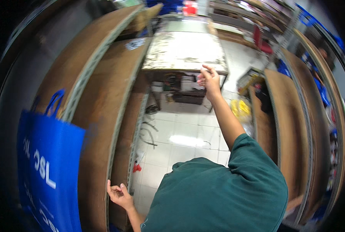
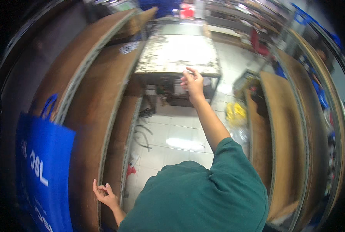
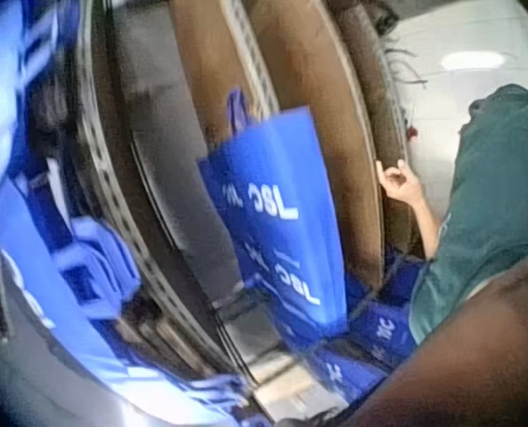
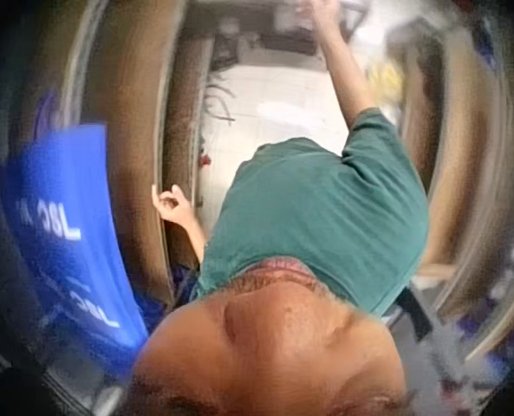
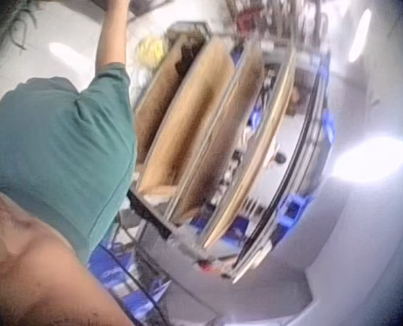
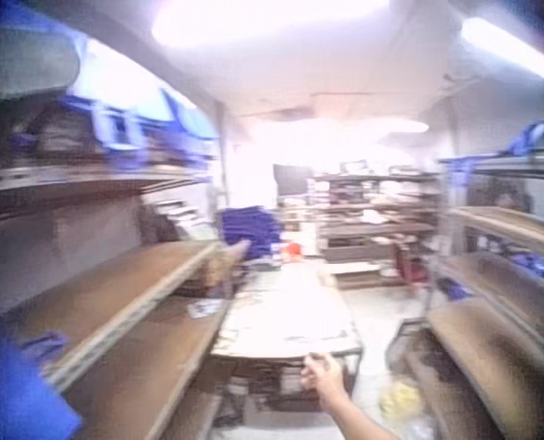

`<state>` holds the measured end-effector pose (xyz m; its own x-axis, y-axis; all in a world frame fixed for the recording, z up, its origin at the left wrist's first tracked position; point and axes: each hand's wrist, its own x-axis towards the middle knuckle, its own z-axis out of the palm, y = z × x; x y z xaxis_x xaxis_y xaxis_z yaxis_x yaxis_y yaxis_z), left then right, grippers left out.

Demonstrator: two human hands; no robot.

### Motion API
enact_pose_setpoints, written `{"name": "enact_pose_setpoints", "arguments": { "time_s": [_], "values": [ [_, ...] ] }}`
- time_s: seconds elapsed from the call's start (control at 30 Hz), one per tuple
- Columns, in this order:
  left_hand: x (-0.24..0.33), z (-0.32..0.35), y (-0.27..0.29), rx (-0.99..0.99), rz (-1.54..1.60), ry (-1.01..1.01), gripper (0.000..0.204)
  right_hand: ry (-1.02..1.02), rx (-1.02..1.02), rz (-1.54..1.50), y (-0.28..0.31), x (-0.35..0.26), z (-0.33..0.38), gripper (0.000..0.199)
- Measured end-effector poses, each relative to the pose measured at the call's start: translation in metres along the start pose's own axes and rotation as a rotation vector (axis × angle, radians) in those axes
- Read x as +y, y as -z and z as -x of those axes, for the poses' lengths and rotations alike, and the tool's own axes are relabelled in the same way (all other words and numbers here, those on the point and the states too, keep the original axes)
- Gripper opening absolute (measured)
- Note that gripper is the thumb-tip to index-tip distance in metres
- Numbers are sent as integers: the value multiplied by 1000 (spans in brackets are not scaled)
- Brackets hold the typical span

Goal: The person repeatedly picks up blue tote bags from a lower shelf, unfolds them, and places them onto a higher shelf. They handle the bags one at a time, smoothing them out before stacking them in a neat pile.

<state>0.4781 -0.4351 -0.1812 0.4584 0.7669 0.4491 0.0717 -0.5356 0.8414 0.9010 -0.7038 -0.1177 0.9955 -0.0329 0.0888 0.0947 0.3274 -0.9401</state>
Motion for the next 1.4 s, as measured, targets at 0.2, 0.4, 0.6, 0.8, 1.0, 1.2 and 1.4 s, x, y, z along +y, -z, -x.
{"name": "enact_pose_setpoints", "arguments": {
  "time_s": [0.2,0.4,0.6,0.8,1.0,1.2,1.4],
  "values": [
    [33,-38,-65,-326,-41,-106,52,258,708,-12,284,-90,28,22],
    [104,-14,-153,-700,3,-261,56,440,1096,145,470,-175,125,13],
    [149,41,-231,-1005,178,-158,59,447,1170,154,580,-247,183,25],
    [-9,139,-302,-1134,5,156,58,181,1186,456,670,-262,166,37],
    [-237,219,-231,-1301,-467,180,56,143,1434,737,684,-253,160,39],
    [-279,217,-131,-1086,-588,811,53,201,1370,358,700,-263,150,55],
    [-264,201,-129,-1002,-518,803,56,358,1071,-367,749,-274,172,95]
  ]
}}
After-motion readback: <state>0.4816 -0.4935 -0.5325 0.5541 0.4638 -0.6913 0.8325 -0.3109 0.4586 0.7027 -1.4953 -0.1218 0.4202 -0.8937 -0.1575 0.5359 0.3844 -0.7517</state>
